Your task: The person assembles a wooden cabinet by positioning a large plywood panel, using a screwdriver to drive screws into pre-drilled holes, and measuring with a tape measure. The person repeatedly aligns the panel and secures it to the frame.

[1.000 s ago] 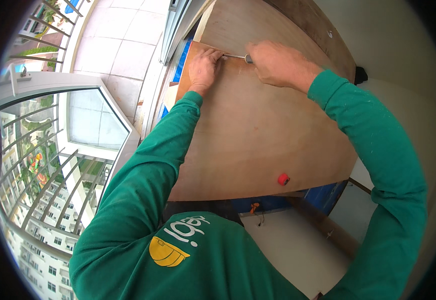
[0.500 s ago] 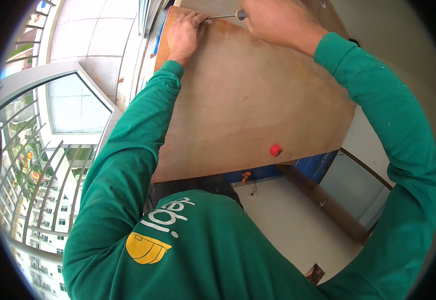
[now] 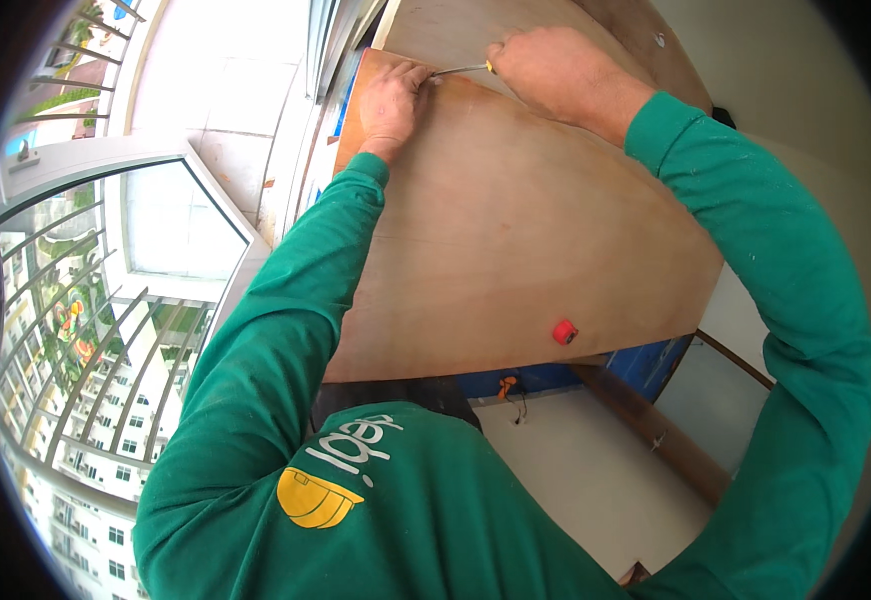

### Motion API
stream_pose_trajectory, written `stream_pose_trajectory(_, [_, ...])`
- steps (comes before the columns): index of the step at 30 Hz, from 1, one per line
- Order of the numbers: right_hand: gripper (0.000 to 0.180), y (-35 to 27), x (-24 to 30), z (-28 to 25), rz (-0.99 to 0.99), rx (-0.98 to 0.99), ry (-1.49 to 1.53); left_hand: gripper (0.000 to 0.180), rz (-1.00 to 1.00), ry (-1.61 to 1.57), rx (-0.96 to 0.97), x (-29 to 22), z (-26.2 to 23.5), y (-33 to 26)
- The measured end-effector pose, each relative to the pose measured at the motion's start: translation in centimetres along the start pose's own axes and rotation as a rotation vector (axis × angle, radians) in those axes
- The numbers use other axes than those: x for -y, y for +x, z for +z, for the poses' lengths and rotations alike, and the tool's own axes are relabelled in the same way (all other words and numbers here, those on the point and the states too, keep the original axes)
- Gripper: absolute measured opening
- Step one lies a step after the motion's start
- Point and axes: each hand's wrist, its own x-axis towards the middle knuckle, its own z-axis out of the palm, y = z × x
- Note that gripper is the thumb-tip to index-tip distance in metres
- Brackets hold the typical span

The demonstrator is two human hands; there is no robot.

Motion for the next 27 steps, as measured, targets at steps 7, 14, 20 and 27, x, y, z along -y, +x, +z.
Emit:
stream_pose_trajectory(7, [0.023, 0.2, -1.0, -1.2, 0.636, 0.473, 1.235, 0.015, 0.012, -0.017, 0.008, -0.3, -0.8, 0.4])
stream_pose_trajectory(14, [0.026, -1.4, 1.0, 1.0, -0.052, -0.106, -0.197, 0.013, -0.051, -0.039, 0.006, 0.0, -0.6, 0.0])
stream_pose_trajectory(20, [0.031, 1.6, -1.3, -2.2, 0.941, 0.517, 1.29, 0.013, -0.064, -0.036, 0.051, 0.0, -0.6, 0.2])
stream_pose_trajectory(27, [0.025, -1.3, 0.5, 1.4, 0.072, -0.133, 0.331, 0.012, -0.086, -0.053, 0.014, -0.5, -0.7, 0.0])
